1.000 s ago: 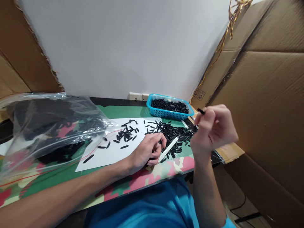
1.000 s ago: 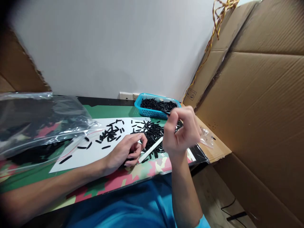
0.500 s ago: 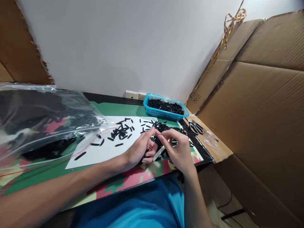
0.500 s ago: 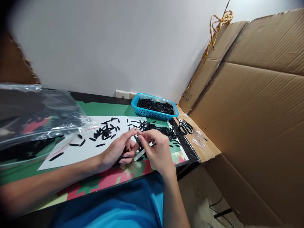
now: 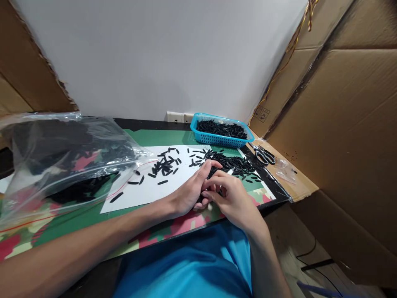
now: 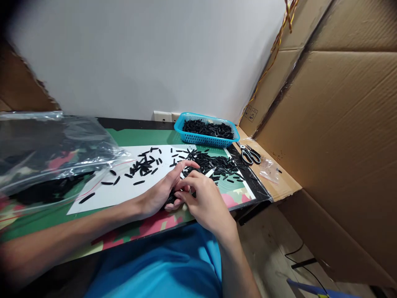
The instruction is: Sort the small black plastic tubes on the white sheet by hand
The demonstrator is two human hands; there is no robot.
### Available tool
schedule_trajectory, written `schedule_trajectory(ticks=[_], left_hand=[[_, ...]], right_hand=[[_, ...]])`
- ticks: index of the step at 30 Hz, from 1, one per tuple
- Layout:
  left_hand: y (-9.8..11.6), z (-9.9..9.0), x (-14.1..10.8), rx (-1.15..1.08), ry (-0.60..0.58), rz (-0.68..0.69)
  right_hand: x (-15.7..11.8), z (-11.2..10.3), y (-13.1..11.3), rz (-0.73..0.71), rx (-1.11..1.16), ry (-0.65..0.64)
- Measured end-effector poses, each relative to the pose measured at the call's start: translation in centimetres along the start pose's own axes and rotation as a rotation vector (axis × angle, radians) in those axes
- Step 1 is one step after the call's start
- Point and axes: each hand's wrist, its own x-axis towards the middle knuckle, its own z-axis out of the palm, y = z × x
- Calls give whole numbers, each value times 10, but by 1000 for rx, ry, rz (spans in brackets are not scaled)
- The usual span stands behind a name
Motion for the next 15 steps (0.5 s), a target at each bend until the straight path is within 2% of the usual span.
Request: schedule_trajectory(ticks=[8, 15], left_hand=[[2, -1, 1, -6, -14, -26], [4, -3, -2, 1, -16, 3]], right_hand=[[5, 4, 5, -16, -26, 10], [-2, -8, 6, -42, -21, 219]])
